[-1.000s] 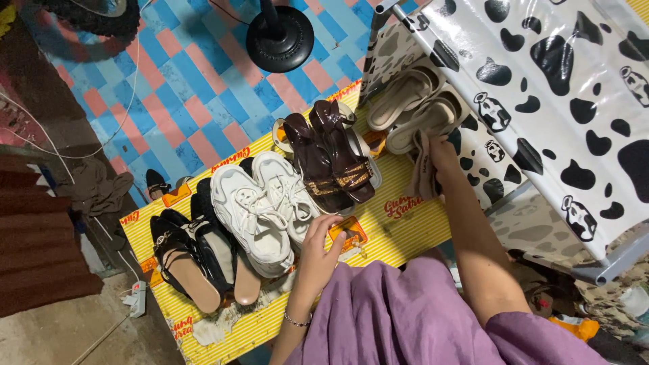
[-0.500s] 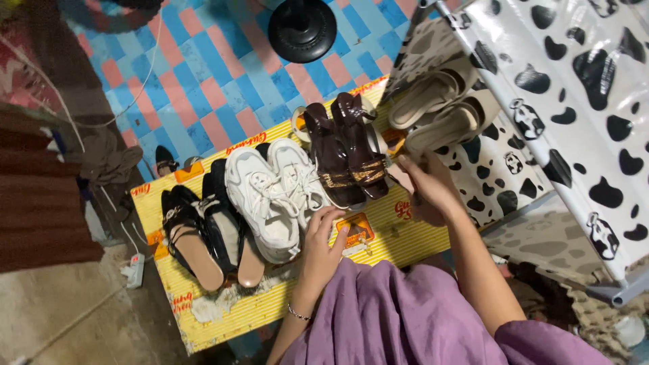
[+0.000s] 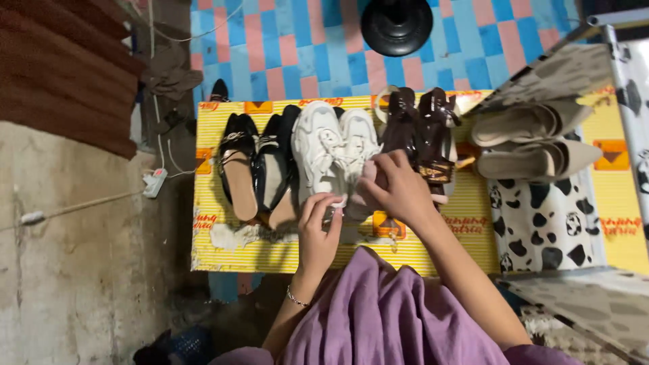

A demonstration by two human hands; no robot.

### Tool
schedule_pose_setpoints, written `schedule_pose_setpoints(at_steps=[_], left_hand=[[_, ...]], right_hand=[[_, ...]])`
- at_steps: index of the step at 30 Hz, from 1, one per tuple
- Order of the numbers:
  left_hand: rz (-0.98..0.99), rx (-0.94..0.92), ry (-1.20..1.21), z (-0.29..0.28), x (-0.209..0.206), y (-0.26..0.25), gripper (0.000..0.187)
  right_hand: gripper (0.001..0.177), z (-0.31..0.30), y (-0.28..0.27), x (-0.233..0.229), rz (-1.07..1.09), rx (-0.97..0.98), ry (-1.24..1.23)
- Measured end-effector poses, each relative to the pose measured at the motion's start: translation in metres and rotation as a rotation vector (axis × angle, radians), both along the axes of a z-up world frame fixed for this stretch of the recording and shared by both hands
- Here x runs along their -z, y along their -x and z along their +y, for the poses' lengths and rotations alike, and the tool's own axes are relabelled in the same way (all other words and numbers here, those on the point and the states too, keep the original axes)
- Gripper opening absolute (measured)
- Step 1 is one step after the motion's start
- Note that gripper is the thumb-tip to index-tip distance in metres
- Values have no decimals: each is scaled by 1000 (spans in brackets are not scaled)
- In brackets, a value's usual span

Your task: Wiping and cleaning several pairs of shoes and sandals using a cloth.

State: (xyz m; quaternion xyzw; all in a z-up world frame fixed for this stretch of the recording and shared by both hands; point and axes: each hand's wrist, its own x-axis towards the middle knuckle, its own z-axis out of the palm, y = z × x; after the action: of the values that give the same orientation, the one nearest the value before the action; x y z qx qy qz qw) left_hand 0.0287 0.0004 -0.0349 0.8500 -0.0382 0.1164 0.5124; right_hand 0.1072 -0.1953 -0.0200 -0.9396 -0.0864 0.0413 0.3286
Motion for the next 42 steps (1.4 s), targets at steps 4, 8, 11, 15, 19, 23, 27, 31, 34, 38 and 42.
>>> schedule_pose_setpoints(at_steps=[4, 8, 11, 15, 19, 23, 27, 31, 34, 38, 42], left_hand=[[3, -68, -9, 20, -2, 17, 17], [90, -108, 48, 34, 21, 31, 16], [166, -88, 128, 35, 31, 31, 16], [192, -9, 209, 28, 19, 21, 18], [242, 11, 296, 23, 12, 0, 22], [369, 194, 564, 9, 9, -17, 44], [459, 238, 1049, -31, 74, -7, 41], [212, 178, 1034, -40, 35, -9, 37], [187, 115, 1052, -40, 17, -4, 40], [136, 10, 1209, -29, -21, -7, 44], [16, 35, 1095, -31, -22, -5, 55]], right_hand=[[59, -17, -13, 2, 177, 211, 446], [70, -69, -22, 33, 210, 202, 449], [70, -81, -13, 29, 66, 171, 246], [48, -76, 3, -1, -111, 230, 67], [44, -57, 33, -61, -227, 178, -6], [44, -45, 56, -98, -162, -106, 14], [35, -29, 75, -90, -110, -590, -103], [25, -31, 72, -94, -6, -606, -355], [24, -39, 76, -86, -62, -420, -557], [15, -51, 68, -50, -283, 338, -905], [39, -12, 65, -77, -587, 24, -506]])
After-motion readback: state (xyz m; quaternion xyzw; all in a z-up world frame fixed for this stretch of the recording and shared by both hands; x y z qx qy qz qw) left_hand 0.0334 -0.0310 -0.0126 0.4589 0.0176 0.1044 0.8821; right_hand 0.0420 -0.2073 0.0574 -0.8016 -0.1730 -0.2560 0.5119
